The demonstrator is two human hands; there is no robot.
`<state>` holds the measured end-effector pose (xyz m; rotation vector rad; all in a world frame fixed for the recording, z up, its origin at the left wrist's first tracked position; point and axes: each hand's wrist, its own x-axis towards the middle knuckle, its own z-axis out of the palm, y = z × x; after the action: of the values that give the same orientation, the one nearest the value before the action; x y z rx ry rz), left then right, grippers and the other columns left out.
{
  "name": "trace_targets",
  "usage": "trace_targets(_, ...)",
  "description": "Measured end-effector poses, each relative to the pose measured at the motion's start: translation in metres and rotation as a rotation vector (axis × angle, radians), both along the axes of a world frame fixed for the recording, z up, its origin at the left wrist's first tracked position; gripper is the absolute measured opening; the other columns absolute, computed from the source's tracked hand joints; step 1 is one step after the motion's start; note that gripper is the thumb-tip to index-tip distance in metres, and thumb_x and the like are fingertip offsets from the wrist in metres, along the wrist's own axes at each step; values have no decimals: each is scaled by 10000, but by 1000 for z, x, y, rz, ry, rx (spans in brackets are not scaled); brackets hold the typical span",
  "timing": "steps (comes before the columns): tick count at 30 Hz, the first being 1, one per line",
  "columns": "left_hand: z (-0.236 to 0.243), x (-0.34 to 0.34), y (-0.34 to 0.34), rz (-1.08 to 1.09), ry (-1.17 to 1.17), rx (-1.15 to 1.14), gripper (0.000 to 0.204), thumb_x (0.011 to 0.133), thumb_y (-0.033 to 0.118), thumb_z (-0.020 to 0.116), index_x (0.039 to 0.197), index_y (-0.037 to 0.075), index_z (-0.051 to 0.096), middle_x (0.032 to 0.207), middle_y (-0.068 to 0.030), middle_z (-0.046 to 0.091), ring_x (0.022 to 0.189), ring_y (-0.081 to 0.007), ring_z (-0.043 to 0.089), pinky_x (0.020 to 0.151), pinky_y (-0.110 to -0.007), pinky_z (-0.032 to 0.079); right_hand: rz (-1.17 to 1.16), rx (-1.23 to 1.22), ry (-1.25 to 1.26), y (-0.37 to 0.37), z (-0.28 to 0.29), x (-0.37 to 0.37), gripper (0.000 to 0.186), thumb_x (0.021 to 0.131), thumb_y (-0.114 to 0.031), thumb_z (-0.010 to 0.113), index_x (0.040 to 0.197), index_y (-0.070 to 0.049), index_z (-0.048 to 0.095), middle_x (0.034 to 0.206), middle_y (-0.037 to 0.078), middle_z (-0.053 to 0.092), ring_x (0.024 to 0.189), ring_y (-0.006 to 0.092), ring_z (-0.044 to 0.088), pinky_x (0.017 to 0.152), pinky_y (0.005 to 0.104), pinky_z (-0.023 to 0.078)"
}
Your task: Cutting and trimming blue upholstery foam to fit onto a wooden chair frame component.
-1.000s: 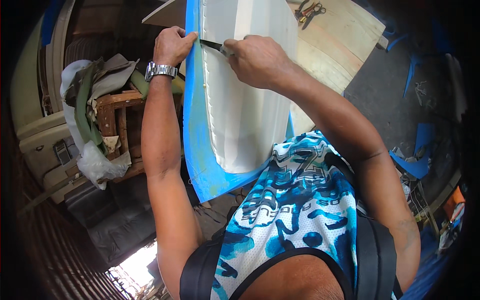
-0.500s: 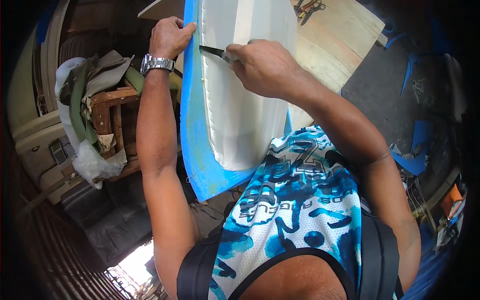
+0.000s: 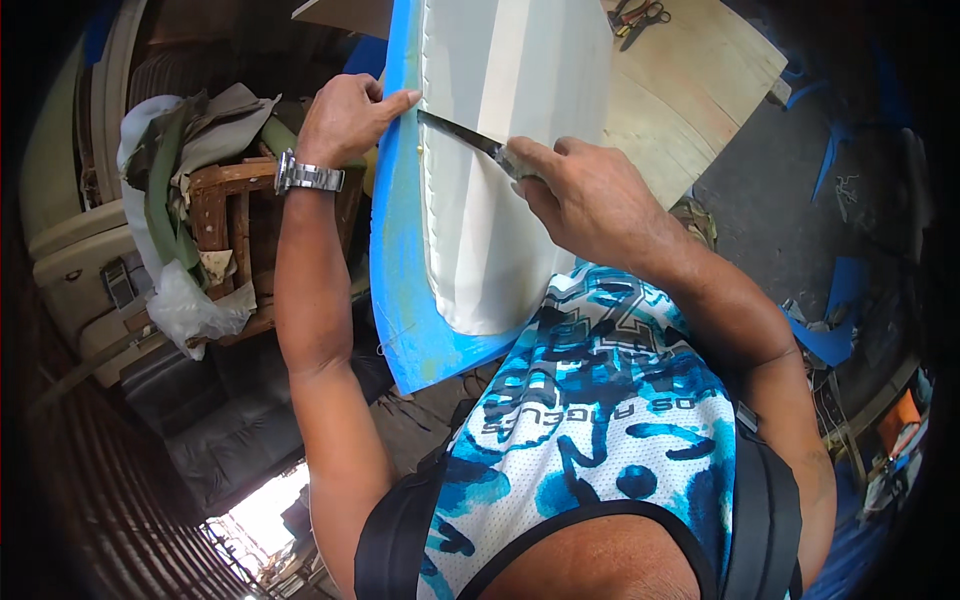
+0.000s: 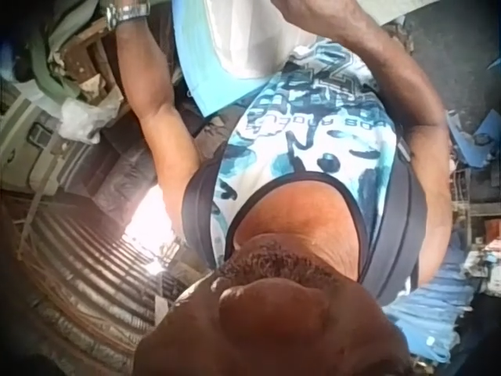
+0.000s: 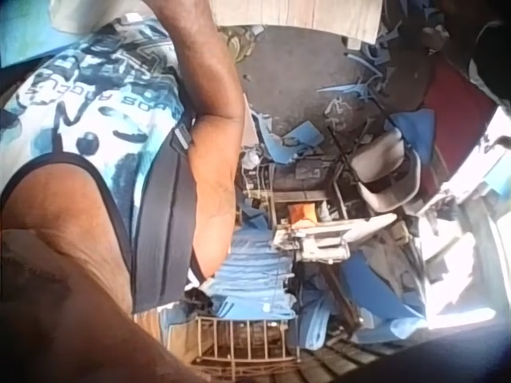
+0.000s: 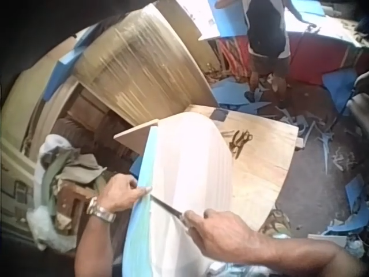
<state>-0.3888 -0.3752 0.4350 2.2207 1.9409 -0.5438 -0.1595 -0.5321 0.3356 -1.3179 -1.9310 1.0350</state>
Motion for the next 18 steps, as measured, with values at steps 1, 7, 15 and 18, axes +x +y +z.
trace_targets(1, 0, 1, -5, -12, -15, 42, 608, 840, 570, 744, 926, -32, 734, 700, -94, 678, 614, -155, 625, 606, -318, 519, -13, 39, 43, 4, 0, -3, 298, 963, -162, 572, 1231, -37, 615, 821, 226, 667, 742, 385, 662, 686, 498, 530)
trace_targets(7, -7, -3, -4, -43, -41, 126, 483, 856, 454, 739, 904, -27, 737, 748, -131, 707, 661, -188, 650, 651, -346, 529, -12, 78, 78, 27, 1, -15, 247, 940, -163, 559, 1112, -10, 648, 775, 248, 655, 762, 429, 656, 710, 540, 523)
trace_targets(15, -8, -5, -5, -48, -156, 164, 470, 842, 465, 720, 873, -3, 746, 754, -164, 718, 675, -268, 691, 668, -401, 552, 53, -17, 66, -3, 6, 2, 310, 949, -161, 603, 1248, -82, 623, 870, 231, 660, 785, 413, 647, 715, 498, 516)
trace_targets(18, -6, -5, -5, -54, -147, 191, 465, 847, 461, 717, 874, -2, 746, 742, -160, 715, 662, -257, 690, 662, -388, 555, 71, 25, 48, 17, 9, -13, 323, 956, -168, 582, 1268, -88, 612, 878, 242, 660, 801, 428, 642, 730, 503, 513)
